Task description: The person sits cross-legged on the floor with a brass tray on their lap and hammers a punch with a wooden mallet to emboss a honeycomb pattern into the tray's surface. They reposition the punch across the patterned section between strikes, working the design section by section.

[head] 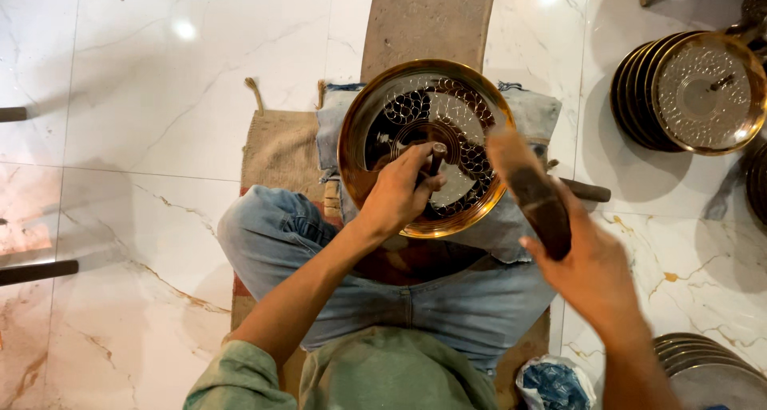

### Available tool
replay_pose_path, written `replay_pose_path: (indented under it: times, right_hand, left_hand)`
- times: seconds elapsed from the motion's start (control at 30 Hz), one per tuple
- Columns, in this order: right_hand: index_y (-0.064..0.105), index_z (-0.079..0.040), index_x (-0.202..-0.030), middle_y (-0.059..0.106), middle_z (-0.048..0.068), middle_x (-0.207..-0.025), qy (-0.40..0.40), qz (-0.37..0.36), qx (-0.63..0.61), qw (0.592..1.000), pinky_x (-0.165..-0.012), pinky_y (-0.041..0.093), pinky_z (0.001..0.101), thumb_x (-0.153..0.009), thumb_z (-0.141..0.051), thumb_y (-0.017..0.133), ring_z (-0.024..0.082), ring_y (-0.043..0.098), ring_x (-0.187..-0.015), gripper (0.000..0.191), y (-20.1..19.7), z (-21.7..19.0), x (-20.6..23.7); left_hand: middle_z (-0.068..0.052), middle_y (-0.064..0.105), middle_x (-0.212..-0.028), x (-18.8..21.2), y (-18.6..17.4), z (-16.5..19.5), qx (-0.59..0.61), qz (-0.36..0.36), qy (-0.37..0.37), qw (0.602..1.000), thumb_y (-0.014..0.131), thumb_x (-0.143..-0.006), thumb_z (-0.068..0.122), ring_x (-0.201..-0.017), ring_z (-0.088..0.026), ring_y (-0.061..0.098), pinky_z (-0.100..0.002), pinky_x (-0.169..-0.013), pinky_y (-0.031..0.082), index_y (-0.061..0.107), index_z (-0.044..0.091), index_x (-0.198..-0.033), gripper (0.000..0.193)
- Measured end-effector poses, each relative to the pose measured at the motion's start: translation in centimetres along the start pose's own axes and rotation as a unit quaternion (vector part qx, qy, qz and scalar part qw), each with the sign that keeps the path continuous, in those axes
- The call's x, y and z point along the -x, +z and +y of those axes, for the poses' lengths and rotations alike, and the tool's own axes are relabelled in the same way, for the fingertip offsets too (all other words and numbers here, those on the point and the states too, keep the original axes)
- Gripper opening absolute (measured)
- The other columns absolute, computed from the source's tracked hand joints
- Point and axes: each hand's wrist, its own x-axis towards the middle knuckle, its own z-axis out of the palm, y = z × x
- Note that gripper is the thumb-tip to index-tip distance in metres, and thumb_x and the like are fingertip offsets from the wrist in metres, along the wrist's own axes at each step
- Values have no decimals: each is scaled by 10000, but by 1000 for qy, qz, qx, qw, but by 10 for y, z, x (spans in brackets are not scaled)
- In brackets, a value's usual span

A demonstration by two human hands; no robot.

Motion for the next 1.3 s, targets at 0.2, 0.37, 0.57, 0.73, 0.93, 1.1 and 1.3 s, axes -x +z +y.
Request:
replay_pose_path:
  times: [0.2, 0.37, 0.57, 0.73, 0.93, 1.1, 1.3]
  right_hand:
    - [336, -138, -1579, 693, 246, -1023, -3, 27, 0, 1000, -745, 569, 512, -883, -347, 812, 435, 714, -883, 868, -44, -26, -62]
    - [379, -311, -1611, 690, 158, -968, -15, -125, 264, 956, -700, 587, 497, -864, -306, 783, 368, 725, -780, 849, -55, -31, -77]
    - [460, -301, -1555, 688, 109, -1033, -14, -119, 283, 952, -712, 581, 491, -843, -263, 763, 352, 710, -784, 775, -48, -22, -61]
    - [498, -196, -1531, 664, 129, -1071, -65, 46, 106, 991, -771, 574, 521, -900, -209, 748, 392, 700, -895, 679, -37, -16, -49]
    - [396, -149, -1544, 653, 151, -1097, 58, 30, -29, 997, -816, 562, 497, -883, -220, 792, 361, 686, -969, 774, -26, -12, -36]
    - [397, -265, -1551, 710, 119, -1138, 100, -27, 4, 995, -861, 574, 469, -849, -188, 784, 346, 730, -980, 806, -21, -14, -24]
    - [429, -250, -1540, 729, 129, -1129, 178, -22, -31, 983, -839, 575, 464, -837, -175, 785, 323, 738, -978, 792, -8, -9, -13]
  left_hand:
    - [-156, 680, -1022, -3, 2, -3, -5, -9, -21, 1000, 714, -943, 102, -906, -325, 710, -419, -781, 552, 535, 29, -1286, 393]
    - [-178, 643, -1030, -9, 2, -3, -23, -43, 12, 999, 722, -930, 99, -943, -381, 671, -457, -786, 532, 572, 40, -1234, 344]
    - [-182, 660, -1089, -14, 1, -4, -22, -98, 14, 995, 709, -954, 107, -973, -392, 672, -458, -803, 529, 573, 34, -1235, 321]
    - [-194, 666, -1172, -14, 0, -6, -11, -134, 24, 991, 705, -927, 111, -1024, -397, 681, -451, -830, 542, 556, 29, -1317, 426]
    - [-192, 689, -1110, -16, 0, -9, -40, -173, 37, 983, 735, -911, 133, -1051, -405, 679, -464, -863, 529, 589, 33, -1272, 402]
    - [-190, 681, -1063, -21, -2, -10, -21, -220, 42, 974, 704, -911, 119, -1007, -389, 684, -474, -845, 526, 576, 24, -1272, 395]
    - [-204, 676, -1031, -24, 0, -11, -45, -224, 83, 970, 706, -858, 91, -1016, -433, 655, -501, -853, 509, 580, 13, -1265, 433]
